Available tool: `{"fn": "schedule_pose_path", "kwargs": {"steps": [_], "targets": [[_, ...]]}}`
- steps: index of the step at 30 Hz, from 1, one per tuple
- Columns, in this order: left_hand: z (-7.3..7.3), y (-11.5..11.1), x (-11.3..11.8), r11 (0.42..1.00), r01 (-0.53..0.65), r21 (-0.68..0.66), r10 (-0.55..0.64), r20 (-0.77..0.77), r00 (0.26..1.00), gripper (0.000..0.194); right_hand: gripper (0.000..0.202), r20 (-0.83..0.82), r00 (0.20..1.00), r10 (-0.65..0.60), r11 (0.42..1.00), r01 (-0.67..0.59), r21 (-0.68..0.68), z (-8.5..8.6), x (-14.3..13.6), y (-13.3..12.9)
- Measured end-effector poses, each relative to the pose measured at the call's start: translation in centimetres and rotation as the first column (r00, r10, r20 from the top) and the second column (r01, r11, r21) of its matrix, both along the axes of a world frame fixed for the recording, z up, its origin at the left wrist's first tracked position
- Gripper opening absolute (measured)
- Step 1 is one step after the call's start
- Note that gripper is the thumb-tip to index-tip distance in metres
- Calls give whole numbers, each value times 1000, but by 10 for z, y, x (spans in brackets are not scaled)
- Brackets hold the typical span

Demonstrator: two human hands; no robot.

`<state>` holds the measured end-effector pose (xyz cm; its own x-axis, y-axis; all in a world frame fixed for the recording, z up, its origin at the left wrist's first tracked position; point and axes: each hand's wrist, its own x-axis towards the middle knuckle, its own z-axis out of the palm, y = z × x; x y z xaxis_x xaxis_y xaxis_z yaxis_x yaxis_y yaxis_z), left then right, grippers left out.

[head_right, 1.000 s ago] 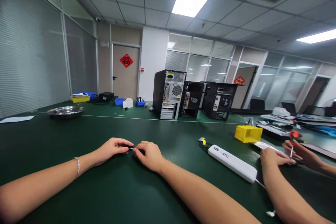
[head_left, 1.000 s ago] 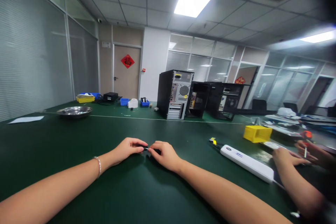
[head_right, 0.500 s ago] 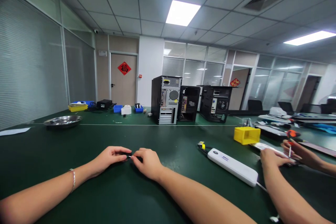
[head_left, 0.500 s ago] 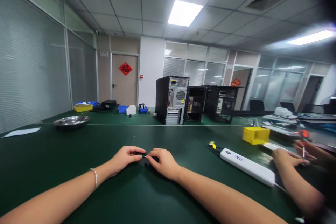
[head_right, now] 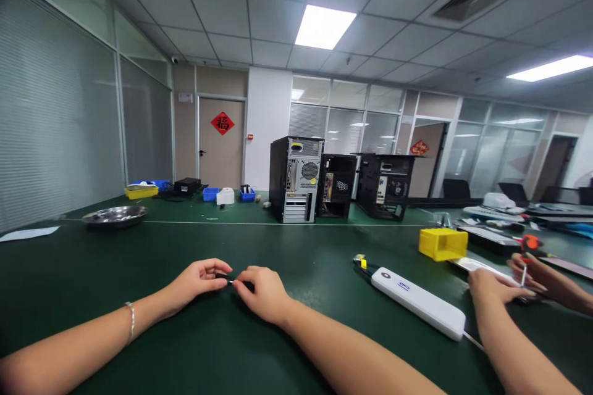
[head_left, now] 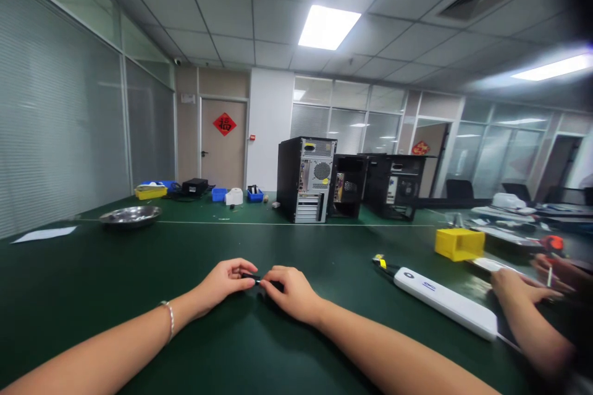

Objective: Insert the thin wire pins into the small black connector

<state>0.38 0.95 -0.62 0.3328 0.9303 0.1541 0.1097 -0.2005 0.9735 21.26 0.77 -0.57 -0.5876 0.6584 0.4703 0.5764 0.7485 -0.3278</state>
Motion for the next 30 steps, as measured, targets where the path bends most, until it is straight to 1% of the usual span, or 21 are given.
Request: {"fn": "schedule_pose_path", "kwargs": {"steps": [3,5,9,12,14,18,25,30], "targets": [[-1,0,0,997,-45,62,46,-5,999,33,25,-4,1000,-11,1000,11,6,-1,-1,1],[-1,0,0,995,-66,75,65,12,998,33,25,-4,1000,-22,1000,22,7,-3,-1,2],[-3,0,-1,993,-104,53,99,94,991,35,25,4,999,-45,999,45,2,-4,-1,2],[-4,1,-1,995,-95,24,90,151,984,37,25,2,999,-46,999,46,-4,-2,-1,1],[-4,2,-1,995,-98,28,93,150,984,38,26,-7,999,-41,999,41,-5,-1,-1,0],[-4,2,-2,988,-129,84,123,80,989,35,26,-21,999,-42,999,42,-5,0,-1,-2],[3,-4,0,991,-92,100,93,0,996,32,24,-29,999,-33,999,33,-11,-2,-1,0],[3,-5,1,996,-20,87,18,22,1000,36,18,-191,982,-2,1000,3,5,-4,-2,2]]}}
